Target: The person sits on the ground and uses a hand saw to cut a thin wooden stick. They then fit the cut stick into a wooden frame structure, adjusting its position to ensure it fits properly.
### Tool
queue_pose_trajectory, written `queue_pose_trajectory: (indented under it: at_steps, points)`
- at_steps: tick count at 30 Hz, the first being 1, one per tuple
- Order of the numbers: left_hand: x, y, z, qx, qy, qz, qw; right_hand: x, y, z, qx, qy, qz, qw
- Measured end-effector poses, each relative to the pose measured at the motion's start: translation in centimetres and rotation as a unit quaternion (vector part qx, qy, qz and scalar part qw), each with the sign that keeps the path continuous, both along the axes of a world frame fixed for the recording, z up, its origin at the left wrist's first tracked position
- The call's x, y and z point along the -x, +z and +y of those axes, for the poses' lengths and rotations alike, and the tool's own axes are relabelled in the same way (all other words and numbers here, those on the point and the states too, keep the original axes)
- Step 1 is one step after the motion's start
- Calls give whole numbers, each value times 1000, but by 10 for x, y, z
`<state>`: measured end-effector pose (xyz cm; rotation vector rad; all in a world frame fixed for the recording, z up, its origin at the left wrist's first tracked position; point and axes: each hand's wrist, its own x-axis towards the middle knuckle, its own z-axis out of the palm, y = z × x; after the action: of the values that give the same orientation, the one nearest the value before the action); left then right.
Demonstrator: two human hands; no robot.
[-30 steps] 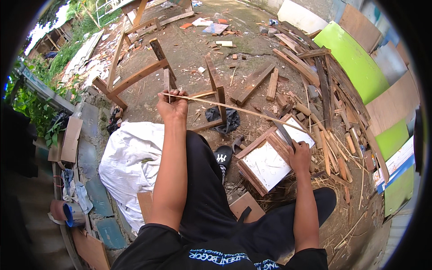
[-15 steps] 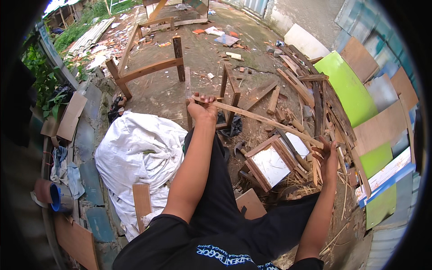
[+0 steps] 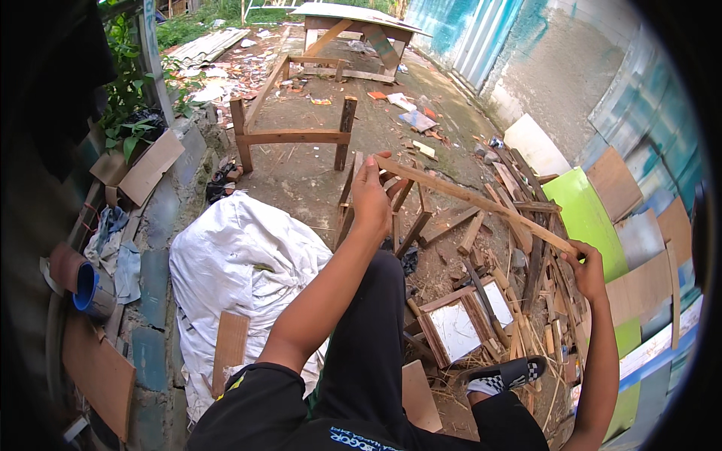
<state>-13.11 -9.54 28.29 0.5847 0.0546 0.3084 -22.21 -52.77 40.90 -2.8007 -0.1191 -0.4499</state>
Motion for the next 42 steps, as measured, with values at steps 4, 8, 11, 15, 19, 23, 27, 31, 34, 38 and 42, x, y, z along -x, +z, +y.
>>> queue_pose_trajectory:
  at_steps: [4,8,11,15,19,23,27,31,34,38,42]
  points:
    - [5,0,40,-116,-29,-35,992,-31,6,2,17,30,-39,999]
    - [25,19,67,-175,-23,-34,984,-39,22,21,36,59,-50,996]
    - [44,36,84,-250,-50,-27,967,-41,29,21,79,63,-58,993]
    - [74,52,109,-317,-36,-23,948,-59,29,39,140,88,-91,982]
    - [90,51,128,-329,-10,-21,944,-69,25,68,128,82,-69,986]
    - [92,42,139,-328,22,-3,945,-63,17,91,179,70,-38,981]
    - [91,34,140,-320,24,-13,947,-57,7,100,221,78,-6,972]
    - [86,29,131,-303,8,-1,953,-58,0,90,232,76,-2,970]
    - [70,20,122,-299,-13,7,954,-61,-16,77,223,78,-6,972]
    - [35,3,108,-289,-9,13,957,-63,-43,68,195,82,-16,977]
    - [-3,-17,105,-283,3,35,959,-78,-87,61,104,72,-54,990]
